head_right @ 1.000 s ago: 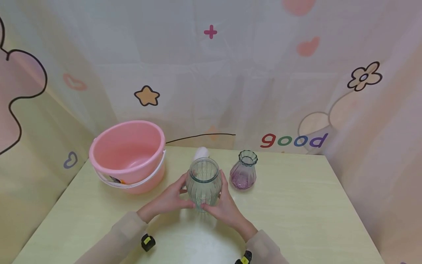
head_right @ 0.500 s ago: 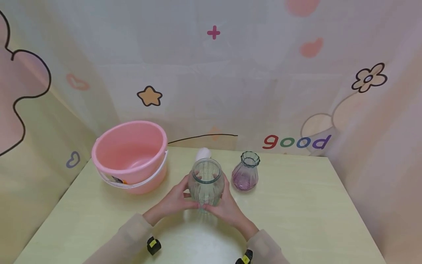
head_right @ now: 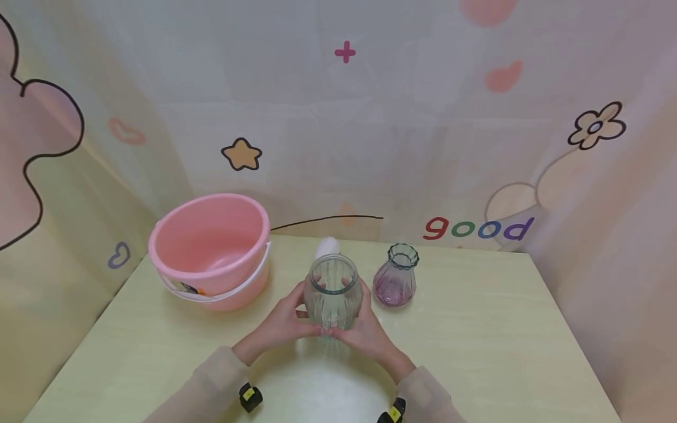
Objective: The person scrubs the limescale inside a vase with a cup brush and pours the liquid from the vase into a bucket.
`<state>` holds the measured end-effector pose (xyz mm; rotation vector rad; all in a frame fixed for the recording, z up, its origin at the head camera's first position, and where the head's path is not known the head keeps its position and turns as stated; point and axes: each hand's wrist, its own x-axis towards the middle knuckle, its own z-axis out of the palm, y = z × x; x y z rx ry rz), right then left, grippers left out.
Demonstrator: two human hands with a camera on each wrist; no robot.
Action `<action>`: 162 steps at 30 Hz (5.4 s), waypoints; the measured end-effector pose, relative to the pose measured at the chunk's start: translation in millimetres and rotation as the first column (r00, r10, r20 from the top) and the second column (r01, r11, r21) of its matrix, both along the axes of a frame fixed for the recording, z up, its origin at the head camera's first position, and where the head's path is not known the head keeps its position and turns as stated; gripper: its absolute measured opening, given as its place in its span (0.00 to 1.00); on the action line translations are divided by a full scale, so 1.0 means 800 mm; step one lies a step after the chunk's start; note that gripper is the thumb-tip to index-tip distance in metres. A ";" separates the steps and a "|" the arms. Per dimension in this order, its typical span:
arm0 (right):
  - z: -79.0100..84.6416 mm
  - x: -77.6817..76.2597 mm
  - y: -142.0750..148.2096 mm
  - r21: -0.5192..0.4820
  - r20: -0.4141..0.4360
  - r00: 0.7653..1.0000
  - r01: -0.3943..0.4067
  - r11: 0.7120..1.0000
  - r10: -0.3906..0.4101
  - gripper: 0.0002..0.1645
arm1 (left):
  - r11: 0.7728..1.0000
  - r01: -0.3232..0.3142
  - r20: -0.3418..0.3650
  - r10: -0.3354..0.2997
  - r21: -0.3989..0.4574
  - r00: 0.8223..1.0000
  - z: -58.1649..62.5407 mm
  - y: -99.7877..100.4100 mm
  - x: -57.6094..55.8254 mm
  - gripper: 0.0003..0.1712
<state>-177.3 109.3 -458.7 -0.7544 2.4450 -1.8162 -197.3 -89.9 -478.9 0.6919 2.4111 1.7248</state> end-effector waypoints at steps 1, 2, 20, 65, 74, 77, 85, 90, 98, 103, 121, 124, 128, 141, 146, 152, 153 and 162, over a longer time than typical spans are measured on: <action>0.001 0.000 0.000 0.002 -0.005 1.000 0.002 1.000 -0.002 0.63 | 1.000 0.005 -0.013 -0.005 0.002 1.000 0.001 0.000 0.000 0.54; 0.003 0.001 0.001 0.003 -0.015 1.000 0.007 1.000 -0.007 0.63 | 1.000 0.009 -0.029 -0.009 0.005 1.000 0.002 0.001 0.001 0.54; -0.006 -0.015 0.008 -0.039 -0.011 0.995 0.102 0.994 -0.103 0.65 | 0.997 0.069 -0.097 -0.067 0.023 0.993 0.042 0.002 0.000 0.54; 0.019 -0.056 0.007 0.089 -0.172 0.973 0.172 0.981 -0.155 0.67 | 0.853 -0.517 -0.391 0.500 0.069 0.773 0.142 -0.144 0.054 0.11; 0.041 -0.078 0.008 0.224 -0.273 0.955 0.179 0.958 -0.114 0.68 | 0.661 -0.750 -0.284 0.717 -0.011 0.636 0.148 -0.202 0.037 0.15; 0.046 -0.082 0.008 0.267 -0.314 0.943 0.200 0.943 -0.111 0.69 | 0.617 -0.783 -0.226 0.755 -0.072 0.616 0.150 -0.218 0.035 0.19; 0.064 -0.100 -0.005 0.316 -0.416 0.908 0.186 0.930 -0.040 0.70 | 0.551 -0.827 -0.056 0.827 -0.112 0.559 0.145 -0.258 0.031 0.25; 0.080 -0.116 -0.017 0.349 -0.564 0.825 0.188 0.918 0.045 0.70 | 0.646 -0.760 0.045 0.763 -0.066 0.645 0.141 -0.277 0.027 0.29; 0.107 -0.141 -0.032 0.423 -0.721 0.669 0.222 0.878 0.178 0.69 | 0.774 -0.632 0.295 0.599 0.022 0.744 0.140 -0.303 0.017 0.38; 0.121 -0.149 -0.038 0.479 -0.708 0.675 0.241 0.844 0.208 0.68 | 0.811 -0.571 0.454 0.463 0.130 0.761 0.142 -0.315 0.012 0.34; 0.177 -0.175 -0.074 0.612 -0.767 0.507 0.398 0.684 0.392 0.63 | 0.838 -0.521 0.526 0.371 0.166 0.765 0.144 -0.314 -0.005 0.40; 0.186 -0.174 -0.082 0.638 -0.757 0.490 0.408 0.654 0.433 0.63 | 0.834 -0.528 0.527 0.380 0.161 0.760 0.143 -0.313 -0.004 0.41; 0.195 -0.173 -0.090 0.665 -0.743 0.461 0.425 0.614 0.486 0.62 | 0.832 -0.531 0.526 0.382 0.161 0.760 0.143 -0.312 -0.004 0.41; 0.222 -0.173 -0.113 0.695 -0.699 0.357 0.541 0.473 0.619 0.61 | 0.808 -0.558 0.543 0.386 0.192 0.746 0.138 -0.311 -0.003 0.39; 0.235 -0.168 -0.124 0.709 -0.649 0.351 0.603 0.367 0.675 0.61 | 0.814 -0.555 0.532 0.398 0.171 0.748 0.137 -0.310 -0.005 0.40; 0.242 -0.162 -0.133 0.700 -0.611 0.325 0.647 0.301 0.722 0.60 | 0.820 -0.549 0.527 0.398 0.164 0.751 0.138 -0.309 -0.005 0.42; 0.242 -0.162 -0.134 0.693 -0.609 0.315 0.657 0.295 0.728 0.60 | 0.818 -0.552 0.527 0.402 0.161 0.749 0.138 -0.309 -0.004 0.42; 0.247 -0.153 -0.144 0.631 -0.549 0.248 0.750 0.201 0.798 0.62 | 0.803 -0.571 0.540 0.408 0.172 0.736 0.137 -0.310 -0.001 0.40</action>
